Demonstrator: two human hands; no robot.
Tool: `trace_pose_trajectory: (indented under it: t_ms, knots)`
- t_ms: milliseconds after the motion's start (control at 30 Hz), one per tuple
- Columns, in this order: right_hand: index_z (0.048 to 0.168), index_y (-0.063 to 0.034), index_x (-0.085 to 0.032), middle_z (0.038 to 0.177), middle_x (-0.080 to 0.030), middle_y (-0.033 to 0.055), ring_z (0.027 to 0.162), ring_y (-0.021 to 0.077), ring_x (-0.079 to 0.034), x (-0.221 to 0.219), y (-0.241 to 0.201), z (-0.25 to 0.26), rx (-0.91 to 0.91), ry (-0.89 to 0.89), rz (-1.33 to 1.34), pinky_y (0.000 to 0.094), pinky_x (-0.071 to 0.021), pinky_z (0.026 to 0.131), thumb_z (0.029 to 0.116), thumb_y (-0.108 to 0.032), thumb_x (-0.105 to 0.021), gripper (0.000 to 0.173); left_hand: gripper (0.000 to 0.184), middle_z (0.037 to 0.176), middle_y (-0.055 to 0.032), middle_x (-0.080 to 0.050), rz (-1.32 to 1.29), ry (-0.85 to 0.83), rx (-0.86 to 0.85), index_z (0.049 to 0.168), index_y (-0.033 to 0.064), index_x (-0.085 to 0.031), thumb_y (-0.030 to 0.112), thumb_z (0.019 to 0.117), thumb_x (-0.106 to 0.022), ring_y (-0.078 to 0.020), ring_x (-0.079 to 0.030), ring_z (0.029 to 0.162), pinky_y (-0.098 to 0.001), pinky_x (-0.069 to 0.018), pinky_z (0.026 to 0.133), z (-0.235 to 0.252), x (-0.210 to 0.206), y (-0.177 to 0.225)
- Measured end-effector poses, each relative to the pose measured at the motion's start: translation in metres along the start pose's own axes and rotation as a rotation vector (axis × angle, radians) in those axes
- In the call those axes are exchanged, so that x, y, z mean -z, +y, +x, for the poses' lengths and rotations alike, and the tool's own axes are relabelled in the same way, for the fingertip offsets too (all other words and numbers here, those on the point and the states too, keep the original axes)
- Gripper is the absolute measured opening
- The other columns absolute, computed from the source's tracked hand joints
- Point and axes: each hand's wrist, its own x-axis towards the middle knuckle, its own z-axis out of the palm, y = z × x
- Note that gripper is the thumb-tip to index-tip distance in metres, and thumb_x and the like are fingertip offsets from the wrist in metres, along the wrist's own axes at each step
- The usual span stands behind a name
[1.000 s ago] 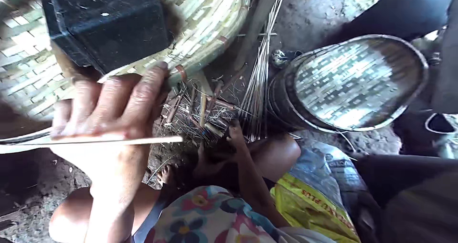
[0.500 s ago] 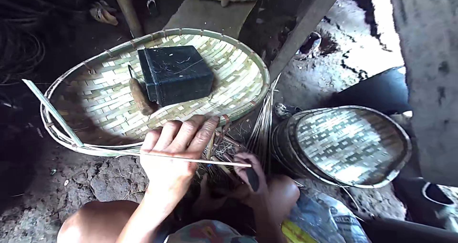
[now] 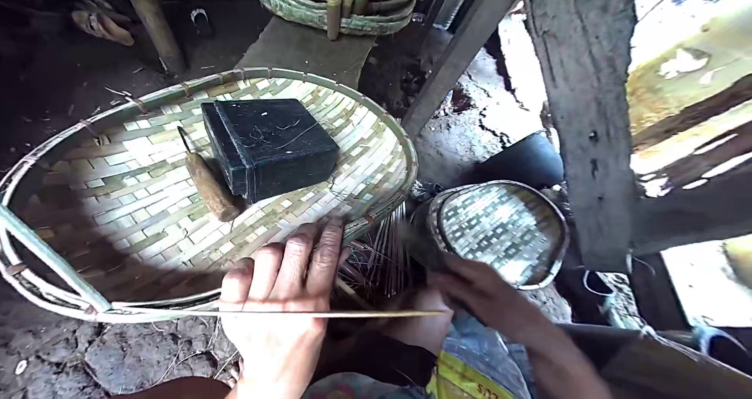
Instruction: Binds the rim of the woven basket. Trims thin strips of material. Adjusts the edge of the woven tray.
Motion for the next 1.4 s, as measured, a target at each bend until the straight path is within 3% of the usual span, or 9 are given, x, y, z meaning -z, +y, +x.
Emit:
trace_pose_trajectory:
  t_ms: [33,133,200,267,367,633,867,1000,1400]
  knots:
    - [0.102,-0.0169,-0.065,0.076,-0.064,-0.0127,0.061,-0.0049,-0.059,0.012,-0.021,0.002,0.092,0.008,0.188,0.014,-0.0519,0.056,0.1055,-0.026,-0.049,0.019,0.026,0.099,-0.0015,-0.074,0.006,-0.002,-0.003,0.113,0.0276,-0.079,0.042,0.0988,-0.063,-0.0231,-0.059,0.078,-0.0413,-0.0345,0.076,-0.001,0.0,0.0]
    - [0.118,-0.0215,-0.057,0.082,-0.067,-0.006,0.056,-0.0004,-0.063,0.033,-0.079,0.015,0.125,-0.224,0.586,0.0159,-0.0562,0.049,0.1074,-0.024,-0.045,0.016,0.021,0.101,-0.0027,-0.073,0.009,-0.003,-0.003,0.113,0.0329,-0.079,0.037,0.0982,-0.065,-0.0229,-0.058,0.077,-0.042,-0.0337,0.076,-0.002,-0.001,0.001]
    - [0.138,-0.025,-0.044,0.08,-0.063,-0.0008,0.051,0.0047,-0.062,0.032,-0.102,0.03,-0.008,-0.404,0.661,0.021,-0.0572,0.045,0.1042,-0.015,-0.037,0.036,0.02,0.101,-0.0026,-0.073,0.01,0.013,-0.004,0.112,0.034,-0.08,0.035,0.0967,-0.067,-0.0223,-0.057,0.078,-0.0414,-0.0331,0.077,-0.002,-0.002,0.001]
    - [0.158,-0.0328,-0.02,0.081,-0.061,0.0013,0.05,0.0077,-0.062,0.026,-0.112,0.043,-0.114,-0.495,0.658,0.0241,-0.058,0.044,0.1026,-0.011,-0.033,0.061,0.019,0.099,-0.0027,-0.072,0.009,0.028,-0.007,0.111,0.0345,-0.08,0.033,0.0958,-0.069,-0.0214,-0.056,0.078,-0.0408,-0.0324,0.079,-0.003,-0.004,0.001]
    - [0.163,-0.04,-0.002,0.083,-0.061,0.0021,0.049,0.009,-0.063,0.022,-0.118,0.047,-0.214,-0.515,0.657,0.0253,-0.0584,0.044,0.1028,-0.009,-0.032,0.074,0.017,0.096,-0.0037,-0.072,-0.001,0.039,-0.005,0.108,0.0326,-0.081,0.033,0.0948,-0.07,-0.0212,-0.056,0.077,-0.0406,-0.0318,0.08,-0.002,-0.005,0.002]
    - [0.164,-0.0327,0.006,0.081,-0.059,0.0022,0.051,0.0091,-0.064,0.003,-0.131,0.055,-0.21,-0.511,0.63,0.0253,-0.0595,0.046,0.1051,-0.006,-0.031,0.074,0.02,0.104,-0.0036,-0.073,0.003,-0.027,-0.002,0.111,0.0325,-0.08,0.03,0.097,-0.067,-0.0215,-0.055,0.076,-0.0419,-0.0314,0.079,-0.001,-0.002,0.006]
    - [0.164,-0.038,0.001,0.082,-0.06,0.0012,0.05,0.0086,-0.063,0.009,-0.132,0.05,-0.225,-0.497,0.597,0.0248,-0.058,0.043,0.1039,-0.006,-0.033,0.076,0.026,0.103,-0.0053,-0.072,0.013,-0.005,0.01,0.117,0.0253,-0.079,0.038,0.0962,-0.069,-0.0217,-0.055,0.077,-0.0409,-0.0312,0.08,-0.003,-0.002,0.004]
    - [0.164,-0.0384,0.001,0.082,-0.061,-0.0023,0.052,0.0067,-0.064,0.011,-0.132,0.034,-0.257,-0.456,0.51,0.0237,-0.0588,0.045,0.1056,-0.011,-0.036,0.075,0.02,0.107,-0.005,-0.072,-0.002,-0.027,-0.002,0.112,0.0301,-0.08,0.03,0.0971,-0.067,-0.0209,-0.054,0.078,-0.0408,-0.0307,0.081,-0.005,-0.002,0.005]
    - [0.164,-0.0318,0.003,0.076,-0.054,0.0051,0.049,0.0105,-0.061,-0.024,-0.135,0.069,-0.204,-0.522,0.809,0.0253,-0.0563,0.043,0.1091,-0.007,-0.028,0.068,0.021,0.113,-0.0046,-0.073,-0.003,-0.001,-0.009,0.113,0.0318,-0.08,0.028,0.0991,-0.065,-0.0209,-0.057,0.078,-0.0419,-0.0314,0.078,-0.006,-0.004,0.001]
